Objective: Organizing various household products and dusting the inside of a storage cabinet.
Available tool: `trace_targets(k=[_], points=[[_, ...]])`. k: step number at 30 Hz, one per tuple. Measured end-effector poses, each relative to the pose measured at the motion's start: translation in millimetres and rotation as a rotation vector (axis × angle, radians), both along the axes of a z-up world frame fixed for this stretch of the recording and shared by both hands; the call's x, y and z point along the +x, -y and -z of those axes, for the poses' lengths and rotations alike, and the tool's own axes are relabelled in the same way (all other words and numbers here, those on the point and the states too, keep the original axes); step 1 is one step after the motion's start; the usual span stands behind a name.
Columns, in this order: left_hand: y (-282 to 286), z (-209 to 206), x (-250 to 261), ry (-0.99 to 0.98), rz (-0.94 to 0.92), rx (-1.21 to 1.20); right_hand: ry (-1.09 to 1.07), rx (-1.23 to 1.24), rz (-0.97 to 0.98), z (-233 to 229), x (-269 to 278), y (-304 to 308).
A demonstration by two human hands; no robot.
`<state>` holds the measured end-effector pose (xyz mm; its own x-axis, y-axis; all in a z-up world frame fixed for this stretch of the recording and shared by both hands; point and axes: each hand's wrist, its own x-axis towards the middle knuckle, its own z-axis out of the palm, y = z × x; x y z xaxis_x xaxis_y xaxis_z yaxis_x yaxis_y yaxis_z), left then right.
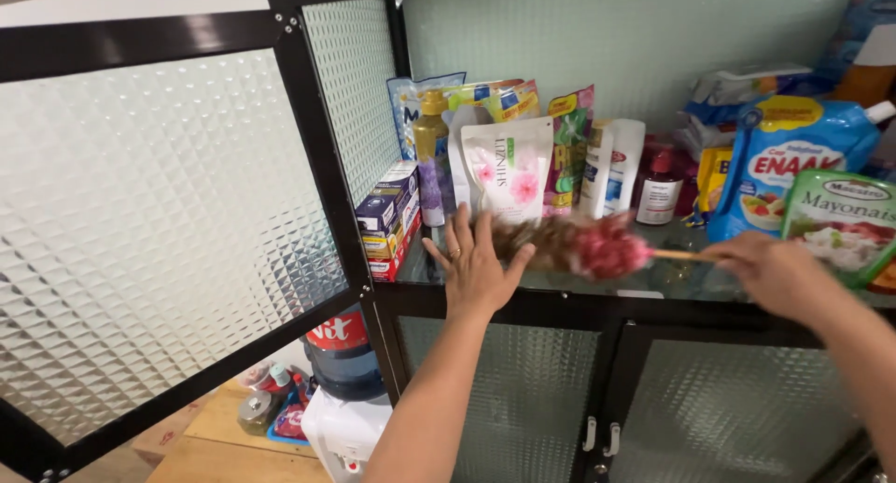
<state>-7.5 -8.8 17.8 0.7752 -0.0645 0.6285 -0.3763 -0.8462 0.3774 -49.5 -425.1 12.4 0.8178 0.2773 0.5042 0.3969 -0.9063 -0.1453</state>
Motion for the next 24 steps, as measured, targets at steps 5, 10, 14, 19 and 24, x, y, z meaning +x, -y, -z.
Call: trace_targets(k=[5,10,14,19,24], points=[[-4,19,0,0.342,0.027,-0.097,-0.044,0.052,0.187,8,-17,15],[-33,41,3,0.627,-0.051,-0.065,-0.097,0.173,0.048,2,-4,-42],[-66,50,-1,0.636,-0.199,-0.150,0.001,0.116,-0.124,16,44,-63],[-94,74,13,0.420,-0.219,-0.091,-0.011,0.167,-0.071,16,68,-68],[-94,76,11,0.380,-0.231,-0.018,-0.324,0.267,0.088,11,79,-52]])
